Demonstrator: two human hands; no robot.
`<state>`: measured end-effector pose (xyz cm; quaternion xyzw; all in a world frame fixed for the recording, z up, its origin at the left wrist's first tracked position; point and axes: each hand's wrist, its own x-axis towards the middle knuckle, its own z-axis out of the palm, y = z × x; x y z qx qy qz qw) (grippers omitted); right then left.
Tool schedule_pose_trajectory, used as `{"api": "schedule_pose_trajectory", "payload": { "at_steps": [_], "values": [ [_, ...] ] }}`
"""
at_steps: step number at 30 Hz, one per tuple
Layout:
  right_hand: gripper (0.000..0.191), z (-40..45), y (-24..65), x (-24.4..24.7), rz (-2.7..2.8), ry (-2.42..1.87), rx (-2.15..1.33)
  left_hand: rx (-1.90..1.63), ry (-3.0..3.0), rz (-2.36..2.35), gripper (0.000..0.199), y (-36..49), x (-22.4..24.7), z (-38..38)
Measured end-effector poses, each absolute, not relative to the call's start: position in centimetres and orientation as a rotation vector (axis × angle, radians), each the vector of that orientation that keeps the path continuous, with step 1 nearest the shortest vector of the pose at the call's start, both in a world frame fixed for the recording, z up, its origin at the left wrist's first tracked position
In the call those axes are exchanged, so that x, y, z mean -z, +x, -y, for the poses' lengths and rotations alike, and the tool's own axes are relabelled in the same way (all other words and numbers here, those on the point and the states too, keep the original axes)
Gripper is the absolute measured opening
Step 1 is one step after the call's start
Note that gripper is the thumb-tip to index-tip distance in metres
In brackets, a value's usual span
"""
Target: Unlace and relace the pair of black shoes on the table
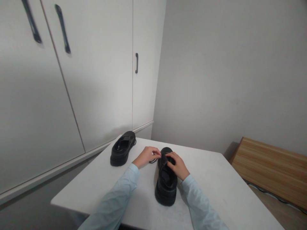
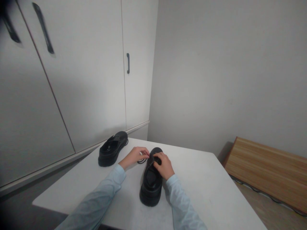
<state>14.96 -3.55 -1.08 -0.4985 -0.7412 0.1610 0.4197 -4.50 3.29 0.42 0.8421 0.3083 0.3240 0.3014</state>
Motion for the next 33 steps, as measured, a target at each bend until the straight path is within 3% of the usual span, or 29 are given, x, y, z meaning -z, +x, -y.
{"api": "schedule_pose_trajectory", "payload": {
  "at_steps": [17,33],
  "values": [
    [0.01,3.7,13.8,0.8,1.973,-1.49,-0.16,-0.933,2.069,-0.796,0.019,-3.8,0.3,-3.4],
    [0.014,4.1,13.1,0.4,2.003,-1.602,0.006,-0.696,1.854,-0.632,0.02,-4.4,0.8,-3.5]
  ]
}}
